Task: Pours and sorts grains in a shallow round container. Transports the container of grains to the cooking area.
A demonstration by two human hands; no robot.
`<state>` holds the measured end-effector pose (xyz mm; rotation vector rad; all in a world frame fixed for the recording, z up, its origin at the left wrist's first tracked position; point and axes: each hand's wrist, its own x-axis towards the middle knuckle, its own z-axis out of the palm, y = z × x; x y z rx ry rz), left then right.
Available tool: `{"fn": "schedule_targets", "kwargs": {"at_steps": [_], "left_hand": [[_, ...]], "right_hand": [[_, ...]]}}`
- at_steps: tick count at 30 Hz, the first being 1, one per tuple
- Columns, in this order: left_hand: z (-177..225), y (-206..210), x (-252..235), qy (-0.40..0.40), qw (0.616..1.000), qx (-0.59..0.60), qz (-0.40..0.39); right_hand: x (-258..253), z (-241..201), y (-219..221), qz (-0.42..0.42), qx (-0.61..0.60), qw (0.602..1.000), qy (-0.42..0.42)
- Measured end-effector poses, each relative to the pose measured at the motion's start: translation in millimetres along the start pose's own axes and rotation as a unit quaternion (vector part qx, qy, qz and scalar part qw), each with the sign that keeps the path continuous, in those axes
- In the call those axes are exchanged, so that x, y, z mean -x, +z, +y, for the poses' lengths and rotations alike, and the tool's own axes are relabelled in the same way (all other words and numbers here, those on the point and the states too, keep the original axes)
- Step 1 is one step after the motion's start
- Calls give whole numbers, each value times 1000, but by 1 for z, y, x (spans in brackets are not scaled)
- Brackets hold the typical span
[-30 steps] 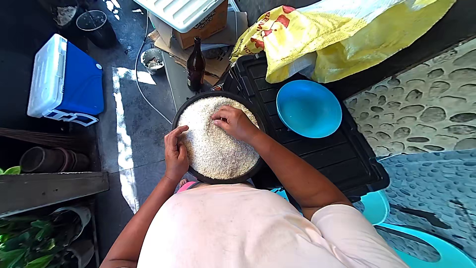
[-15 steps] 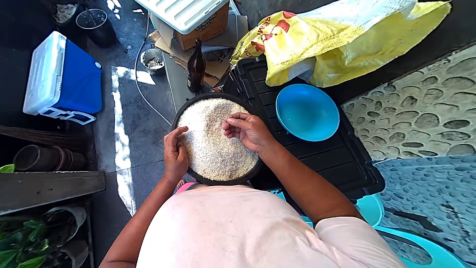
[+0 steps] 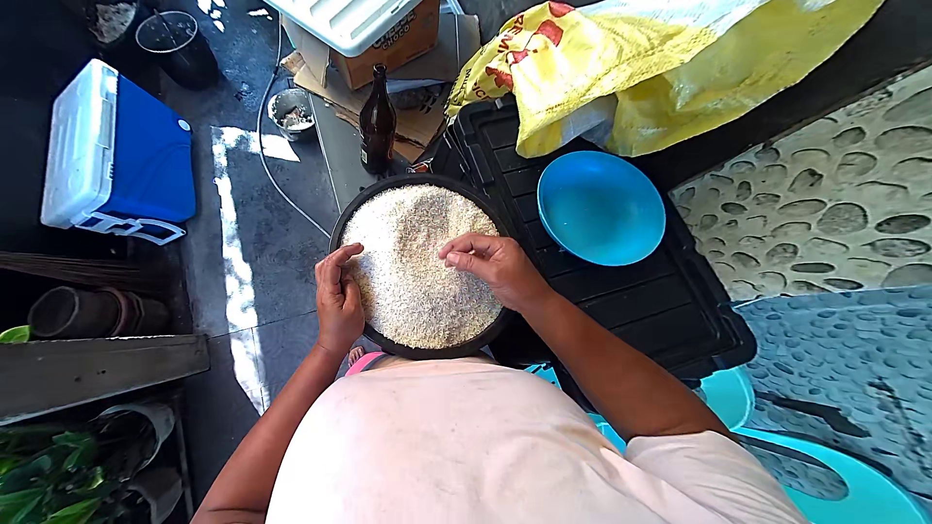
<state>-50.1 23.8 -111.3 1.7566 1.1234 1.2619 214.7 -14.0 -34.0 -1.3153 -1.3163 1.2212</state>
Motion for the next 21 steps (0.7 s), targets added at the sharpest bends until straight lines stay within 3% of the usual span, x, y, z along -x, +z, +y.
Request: {"fn": "schedule_targets", "kwargs": {"at_steps": [4, 11, 14, 18, 21], "left_hand": [[0, 0, 1, -2, 1000, 1, -2], [-1, 0, 0, -3, 1000, -5, -3], [0, 0, 0, -6, 1000, -7, -3], [0, 0, 0, -3, 1000, -4, 1], [0, 0, 1, -5, 1000, -1, 2]], "right_hand": [[-34, 5, -1, 8, 199, 978, -69], [-76, 21, 12, -33, 317, 947, -49], [-79, 20, 14, -59, 301, 951, -32], [-60, 0, 5, -115, 142, 983, -7], [-47, -9, -6, -85, 155, 984, -22]]}}
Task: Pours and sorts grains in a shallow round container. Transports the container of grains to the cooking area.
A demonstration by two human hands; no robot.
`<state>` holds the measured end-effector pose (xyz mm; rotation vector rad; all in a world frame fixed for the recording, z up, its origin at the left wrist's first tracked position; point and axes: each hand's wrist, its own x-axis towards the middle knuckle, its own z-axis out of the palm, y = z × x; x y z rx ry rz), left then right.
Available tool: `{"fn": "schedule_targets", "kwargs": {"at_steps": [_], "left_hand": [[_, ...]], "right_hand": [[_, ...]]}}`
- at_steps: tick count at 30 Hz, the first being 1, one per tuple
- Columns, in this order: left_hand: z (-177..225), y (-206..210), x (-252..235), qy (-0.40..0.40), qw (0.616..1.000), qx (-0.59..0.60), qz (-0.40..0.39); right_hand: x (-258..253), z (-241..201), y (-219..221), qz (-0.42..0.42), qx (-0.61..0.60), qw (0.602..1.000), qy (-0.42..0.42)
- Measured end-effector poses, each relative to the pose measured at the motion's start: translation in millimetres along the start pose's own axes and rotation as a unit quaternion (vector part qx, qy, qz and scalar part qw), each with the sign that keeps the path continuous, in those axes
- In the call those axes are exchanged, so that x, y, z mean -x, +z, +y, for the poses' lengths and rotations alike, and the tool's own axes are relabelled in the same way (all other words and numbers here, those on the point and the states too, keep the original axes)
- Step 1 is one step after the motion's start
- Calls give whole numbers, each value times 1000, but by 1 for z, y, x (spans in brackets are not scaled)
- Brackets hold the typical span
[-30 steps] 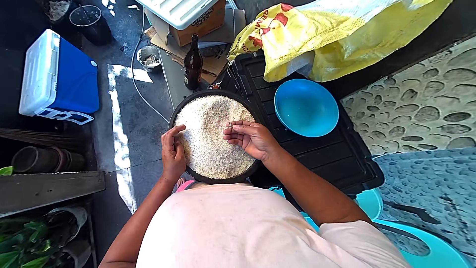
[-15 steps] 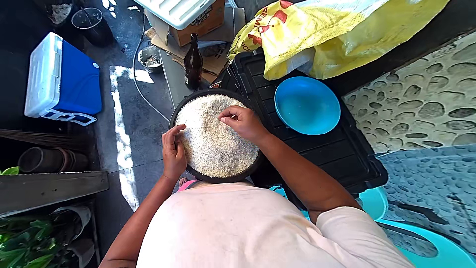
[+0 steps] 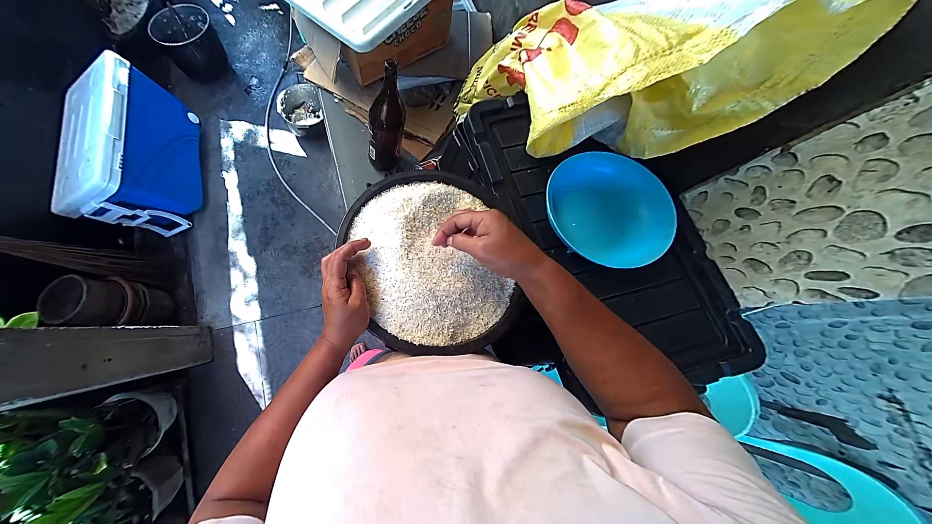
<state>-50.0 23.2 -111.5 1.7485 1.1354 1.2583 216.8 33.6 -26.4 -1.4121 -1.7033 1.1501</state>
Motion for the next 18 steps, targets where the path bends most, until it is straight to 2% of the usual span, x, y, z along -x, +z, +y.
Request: {"fn": "schedule_targets", "kwargs": {"at_steps": [4, 6, 11, 18], "left_hand": [[1, 0, -1, -2, 1000, -2, 0], [2, 0, 0, -4, 1000, -2, -1], [1, 0, 0, 3, 1000, -6, -1], [1, 0, 0, -4, 1000, -4, -1]], "right_hand": [[7, 6, -5, 50, 46, 998, 1], [12, 5, 0, 42, 84, 995, -15], [15, 17, 14, 26, 202, 972, -115], [13, 26, 27, 45, 243, 958, -143]]}}
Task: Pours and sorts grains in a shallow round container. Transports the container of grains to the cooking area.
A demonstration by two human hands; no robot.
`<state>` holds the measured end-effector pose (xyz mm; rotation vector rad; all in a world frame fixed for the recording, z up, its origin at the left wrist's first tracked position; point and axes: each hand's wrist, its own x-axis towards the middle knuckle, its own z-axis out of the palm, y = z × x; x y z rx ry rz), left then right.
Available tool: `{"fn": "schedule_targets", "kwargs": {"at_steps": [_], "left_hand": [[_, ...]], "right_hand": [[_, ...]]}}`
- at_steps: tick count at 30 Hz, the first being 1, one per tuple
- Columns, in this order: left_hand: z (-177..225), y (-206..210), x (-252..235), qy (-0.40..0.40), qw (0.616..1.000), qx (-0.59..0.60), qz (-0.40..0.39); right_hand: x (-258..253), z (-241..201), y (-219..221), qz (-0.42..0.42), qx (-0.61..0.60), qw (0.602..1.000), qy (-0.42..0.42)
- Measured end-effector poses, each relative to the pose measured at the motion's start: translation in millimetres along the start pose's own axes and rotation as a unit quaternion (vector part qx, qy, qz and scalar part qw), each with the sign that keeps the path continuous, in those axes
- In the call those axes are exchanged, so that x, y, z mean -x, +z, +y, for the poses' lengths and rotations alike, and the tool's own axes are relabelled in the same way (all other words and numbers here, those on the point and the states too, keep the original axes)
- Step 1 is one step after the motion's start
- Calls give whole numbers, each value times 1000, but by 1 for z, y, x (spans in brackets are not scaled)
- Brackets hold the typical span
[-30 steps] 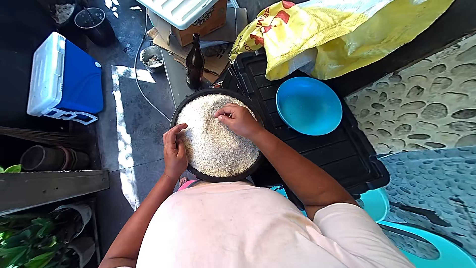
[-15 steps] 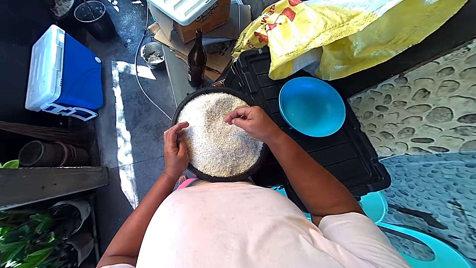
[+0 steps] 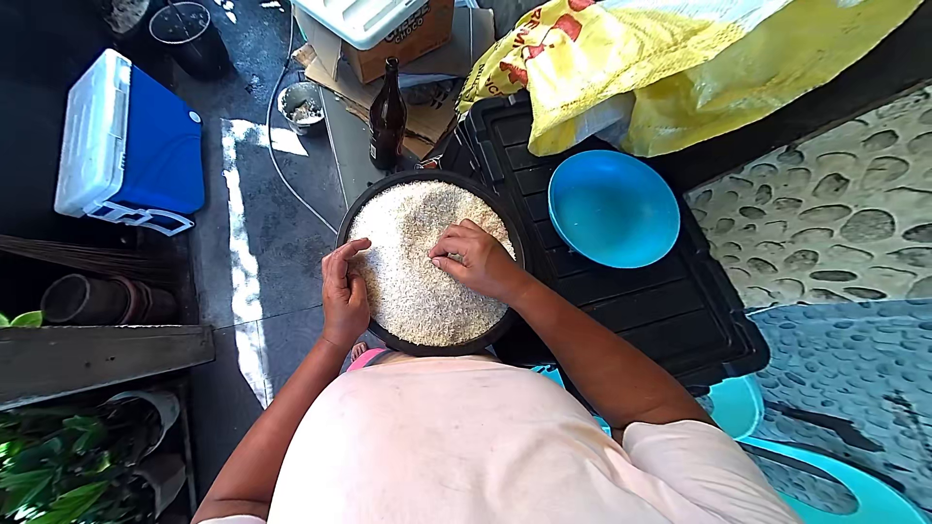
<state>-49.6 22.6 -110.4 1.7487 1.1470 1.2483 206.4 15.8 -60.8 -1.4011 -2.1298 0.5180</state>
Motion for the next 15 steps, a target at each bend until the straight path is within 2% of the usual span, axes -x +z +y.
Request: {"fn": "schedule_targets", "kwargs": {"at_steps": [2, 4, 5, 7, 9, 10, 12, 15], "left_hand": [[-1, 0, -1, 3, 1000, 0, 0], [-1, 0, -1, 6, 1000, 1, 2], [-2, 0, 0, 5, 1000, 3, 1], [-2, 0, 0, 3, 1000, 7, 0], [-3, 1, 0, 5, 1000, 9, 0], [-3, 1, 0, 6, 1000, 9, 0], [-3, 1, 0, 7, 1000, 6, 1], [-3, 1, 0, 8, 1000, 7, 1]], "right_hand": [[1, 2, -1, 13, -43, 999, 12], [3, -1, -7, 29, -179, 980, 81], [4, -6, -12, 43, -284, 948, 138], [4, -15, -20, 95, -489, 832, 244], [7, -22, -26, 139, -606, 711, 327], [9, -24, -27, 155, -630, 673, 355], [17, -26, -27, 168, -650, 635, 383], [23, -28, -24, 178, -668, 610, 387]]}}
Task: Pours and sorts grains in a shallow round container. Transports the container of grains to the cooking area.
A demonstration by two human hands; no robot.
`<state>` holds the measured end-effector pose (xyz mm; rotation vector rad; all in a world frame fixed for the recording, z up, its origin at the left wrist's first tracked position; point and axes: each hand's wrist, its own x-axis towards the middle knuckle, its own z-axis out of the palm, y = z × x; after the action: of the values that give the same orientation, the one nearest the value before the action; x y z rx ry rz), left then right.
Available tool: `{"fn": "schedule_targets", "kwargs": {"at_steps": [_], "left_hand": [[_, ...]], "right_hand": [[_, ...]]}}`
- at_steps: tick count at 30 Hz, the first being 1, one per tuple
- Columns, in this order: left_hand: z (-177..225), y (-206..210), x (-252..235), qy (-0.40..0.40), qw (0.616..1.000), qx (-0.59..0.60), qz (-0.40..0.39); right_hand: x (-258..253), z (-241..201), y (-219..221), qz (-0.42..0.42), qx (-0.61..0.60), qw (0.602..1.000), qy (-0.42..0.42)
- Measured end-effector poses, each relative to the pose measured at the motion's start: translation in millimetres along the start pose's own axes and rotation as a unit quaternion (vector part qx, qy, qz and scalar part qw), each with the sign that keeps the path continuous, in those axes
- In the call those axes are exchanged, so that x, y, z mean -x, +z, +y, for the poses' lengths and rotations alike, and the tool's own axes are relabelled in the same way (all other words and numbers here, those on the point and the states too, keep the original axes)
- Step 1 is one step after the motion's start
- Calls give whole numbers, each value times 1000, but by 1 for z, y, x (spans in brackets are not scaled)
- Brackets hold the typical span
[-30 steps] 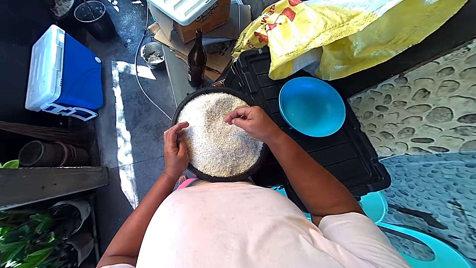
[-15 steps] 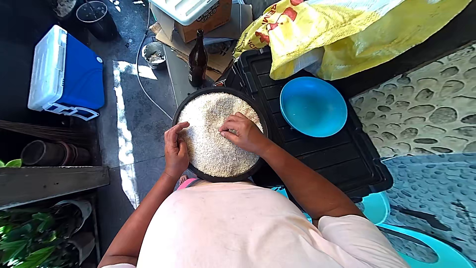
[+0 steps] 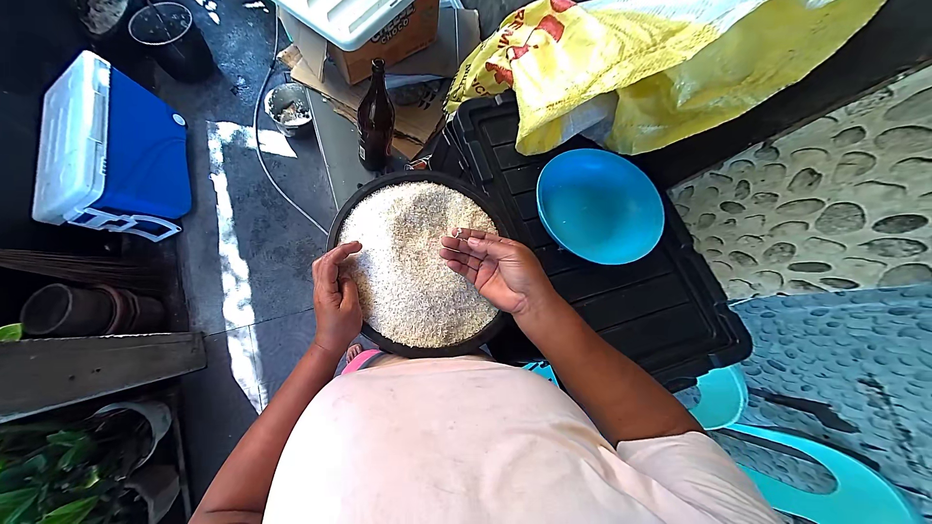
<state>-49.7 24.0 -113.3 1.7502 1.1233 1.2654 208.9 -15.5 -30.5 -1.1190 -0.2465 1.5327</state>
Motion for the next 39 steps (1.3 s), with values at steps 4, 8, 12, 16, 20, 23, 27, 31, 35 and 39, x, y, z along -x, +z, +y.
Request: {"fn": "schedule_targets", "kwargs": {"at_steps": [4, 8, 12, 16, 20, 23, 27, 31, 35, 39], "left_hand": [[0, -1, 0, -2, 1000, 2, -2], [1, -1, 0, 4, 1000, -3, -4], [0, -1, 0, 4, 1000, -1, -4], [0, -1, -1, 3, 1000, -3, -6], [-1, 0, 0, 1, 1000, -2, -5], [0, -1, 0, -2, 1000, -4, -6], [0, -1, 0, 0, 1000, -4, -6], [2, 0, 0, -3, 1000, -3, -5], [4, -1, 1, -12, 1000, -10, -6], [3, -1, 1, -8, 1000, -6, -8]], "right_hand": [[3, 4, -1, 8, 0, 1000, -3], [7, 4, -2, -7, 17, 1000, -9], [12, 3, 0, -27, 37, 999, -26], [15, 3, 3, -37, 39, 998, -34], [15, 4, 2, -45, 44, 997, -48], [15, 5, 1, -51, 56, 996, -56], [14, 5, -1, -69, 102, 989, -79], [12, 3, -7, -88, 229, 957, -156], [11, 0, -10, -100, 247, 944, -197], [11, 2, -11, -105, 232, 946, -200]]}}
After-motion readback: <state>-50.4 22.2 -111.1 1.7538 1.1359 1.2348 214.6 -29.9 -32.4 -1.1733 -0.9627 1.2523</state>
